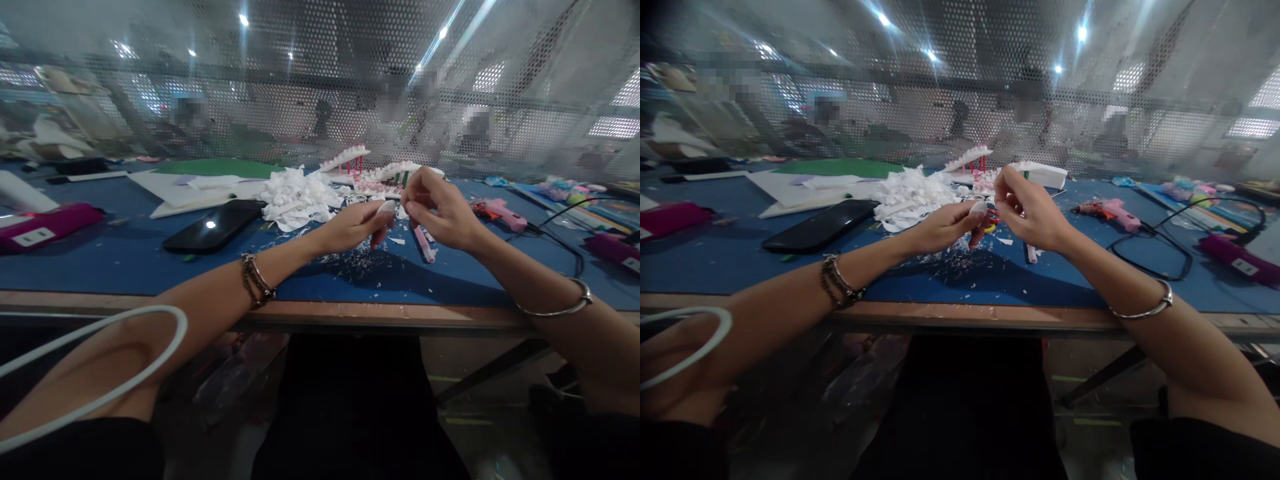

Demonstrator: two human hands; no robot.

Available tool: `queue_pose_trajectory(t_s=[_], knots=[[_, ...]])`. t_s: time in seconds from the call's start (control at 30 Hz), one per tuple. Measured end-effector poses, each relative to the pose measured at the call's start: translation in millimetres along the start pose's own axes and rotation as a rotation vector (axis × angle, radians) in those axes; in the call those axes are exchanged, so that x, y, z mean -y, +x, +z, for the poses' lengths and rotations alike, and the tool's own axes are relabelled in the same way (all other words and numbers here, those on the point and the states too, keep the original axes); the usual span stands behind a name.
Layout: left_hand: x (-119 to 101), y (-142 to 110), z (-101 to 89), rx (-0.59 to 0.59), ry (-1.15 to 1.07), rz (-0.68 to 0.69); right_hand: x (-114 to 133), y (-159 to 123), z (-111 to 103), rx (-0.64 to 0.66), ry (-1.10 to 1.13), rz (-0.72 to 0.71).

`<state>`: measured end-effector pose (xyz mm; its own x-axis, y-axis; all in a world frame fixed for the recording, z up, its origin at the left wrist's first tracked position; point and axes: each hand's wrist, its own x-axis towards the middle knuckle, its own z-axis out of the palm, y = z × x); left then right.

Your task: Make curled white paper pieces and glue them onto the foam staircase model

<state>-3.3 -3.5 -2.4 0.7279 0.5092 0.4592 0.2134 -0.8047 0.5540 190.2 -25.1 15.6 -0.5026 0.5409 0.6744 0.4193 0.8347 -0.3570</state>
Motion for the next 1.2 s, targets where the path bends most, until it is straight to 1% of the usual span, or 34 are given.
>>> queue_pose_trajectory(t_s=[0.2, 0.3, 0.4, 0.53, 0.67, 0.8, 0.9, 1.03, 1.1, 1.2], knots=[[2, 0, -0.6, 0.013, 0.007, 0.023, -3, 1, 5, 0.008, -0.001, 0.043], [4, 1, 0.2, -0.007, 0.004, 0.033, -5, 2, 6, 0.040, 0.041, 0.053], [6, 3, 0.6, -0.060, 0.057, 0.083, -4, 2, 7, 0.071, 0.064, 0.049], [11, 6, 0.2, -0.137, 0.219, 0.158, 0, 1, 7, 0.088, 0.067, 0.064], [15, 7, 0.4, -0.171, 0.339, 0.142, 2, 1, 7, 0.093, 0.001, 0.072], [15, 6, 1.9, -0.244, 0.336, 0.159, 1, 2, 8, 0.061, -0.115, 0.034], [15, 6, 2.8, -0.300, 0.285, 0.174, 1, 2, 8, 0.044, -0.138, 0.019], [16, 6, 2.6, -0.334, 0.285, 0.206, 1, 1, 8, 0.031, -0.151, 0.028], [16, 6, 1.9, -0.364, 0.296, 0.186, 1, 1, 8, 0.035, -0.148, 0.042], [16, 6, -0.3, -0.449, 0.324, 0.113, 1, 1, 8, 0.049, -0.130, 0.064]])
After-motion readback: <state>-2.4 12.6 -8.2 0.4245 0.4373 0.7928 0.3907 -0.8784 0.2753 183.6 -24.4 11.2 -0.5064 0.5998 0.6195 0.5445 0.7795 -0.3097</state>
